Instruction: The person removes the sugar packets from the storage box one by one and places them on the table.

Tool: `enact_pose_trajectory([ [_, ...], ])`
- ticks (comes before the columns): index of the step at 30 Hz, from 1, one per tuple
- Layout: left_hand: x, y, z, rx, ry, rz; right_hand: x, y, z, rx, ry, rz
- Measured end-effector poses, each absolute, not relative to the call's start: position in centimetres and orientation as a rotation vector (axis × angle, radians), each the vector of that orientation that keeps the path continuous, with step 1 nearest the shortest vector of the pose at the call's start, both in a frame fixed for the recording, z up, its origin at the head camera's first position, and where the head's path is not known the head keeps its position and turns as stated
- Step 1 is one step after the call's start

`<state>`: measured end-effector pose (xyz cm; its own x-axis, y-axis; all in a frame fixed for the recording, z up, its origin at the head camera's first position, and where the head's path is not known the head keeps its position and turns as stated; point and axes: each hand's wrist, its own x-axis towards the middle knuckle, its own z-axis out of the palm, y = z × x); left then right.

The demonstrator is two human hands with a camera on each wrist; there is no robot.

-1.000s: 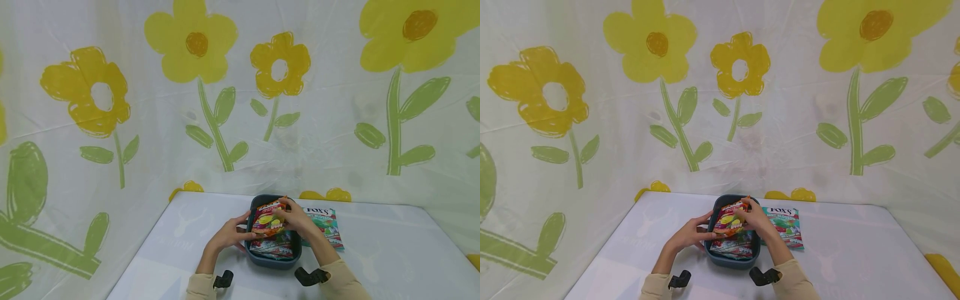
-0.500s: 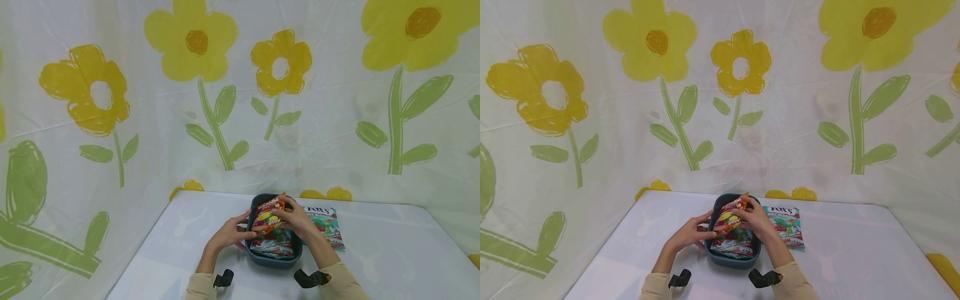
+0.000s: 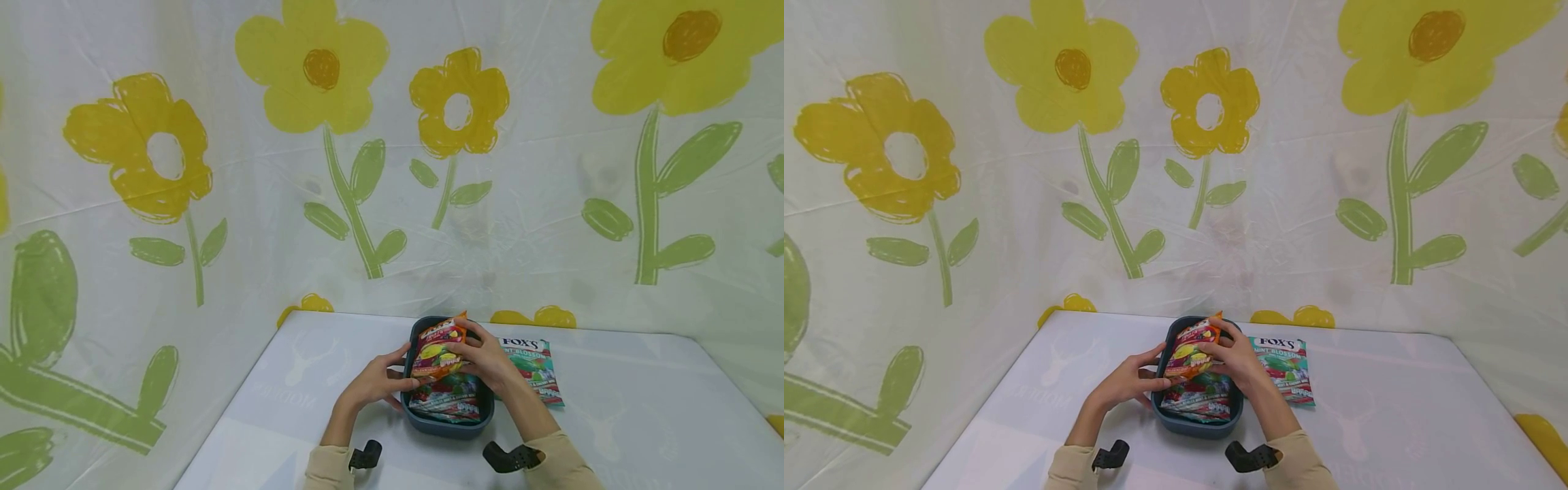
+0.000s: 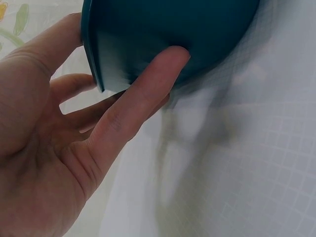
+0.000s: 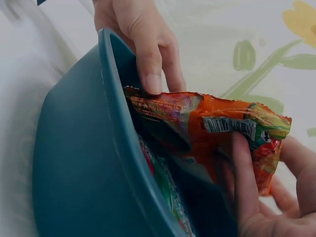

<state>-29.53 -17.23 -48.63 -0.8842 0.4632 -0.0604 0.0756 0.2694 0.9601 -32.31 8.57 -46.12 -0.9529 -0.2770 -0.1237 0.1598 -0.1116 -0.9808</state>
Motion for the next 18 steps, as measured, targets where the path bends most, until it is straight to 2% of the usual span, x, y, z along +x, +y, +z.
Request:
enact_pose_trajectory([
  [18, -29.7, -17.2, -48.8, 0.493, 2.219, 1.647, -32.0, 9.9, -46.1, -0.228, 1.945, -2.169],
])
